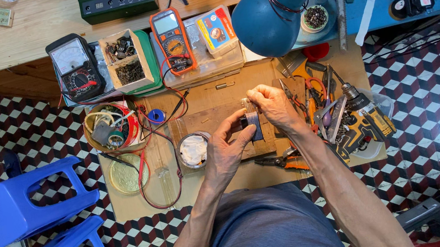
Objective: The person winds a thin wire around a small rectangular core held in the left hand. The person repeatedly wraps the wire by hand, rotating the core as needed to maintain alignment. The work is performed at a bench with various tools and electronics visible.
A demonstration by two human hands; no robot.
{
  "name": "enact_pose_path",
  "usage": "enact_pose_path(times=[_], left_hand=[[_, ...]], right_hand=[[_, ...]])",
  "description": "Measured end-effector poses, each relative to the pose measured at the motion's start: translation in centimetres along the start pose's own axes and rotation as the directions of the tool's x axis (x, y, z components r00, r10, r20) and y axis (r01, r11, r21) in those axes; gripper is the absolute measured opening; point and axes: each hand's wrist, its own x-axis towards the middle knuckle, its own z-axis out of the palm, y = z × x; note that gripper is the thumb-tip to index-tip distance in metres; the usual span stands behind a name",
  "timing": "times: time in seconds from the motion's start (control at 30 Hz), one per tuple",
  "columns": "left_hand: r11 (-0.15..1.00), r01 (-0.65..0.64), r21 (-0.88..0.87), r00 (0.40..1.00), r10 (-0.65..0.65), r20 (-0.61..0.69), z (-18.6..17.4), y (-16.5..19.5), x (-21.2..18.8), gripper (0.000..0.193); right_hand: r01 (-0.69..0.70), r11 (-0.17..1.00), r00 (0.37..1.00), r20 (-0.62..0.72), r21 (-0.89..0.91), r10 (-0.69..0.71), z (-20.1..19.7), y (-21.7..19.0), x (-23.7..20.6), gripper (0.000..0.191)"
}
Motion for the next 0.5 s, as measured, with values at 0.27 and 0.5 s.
enact_pose_path(times=[0.27,0.5], left_hand=[[0.997,-0.051,-0.051,0.995,0.047,-0.083,-1.3,0.9,5.4,0.051],[0.993,-0.082,-0.081,0.995,0.076,-0.069,-0.6,2.4,7.7,0.049]], right_hand=[[-0.057,0.997,0.993,-0.104,-0.060,0.050,1.8,-1.2,-4.4,0.027],[0.096,0.980,0.972,-0.198,-0.174,-0.130,2.1,-4.4,-6.4,0.024]])
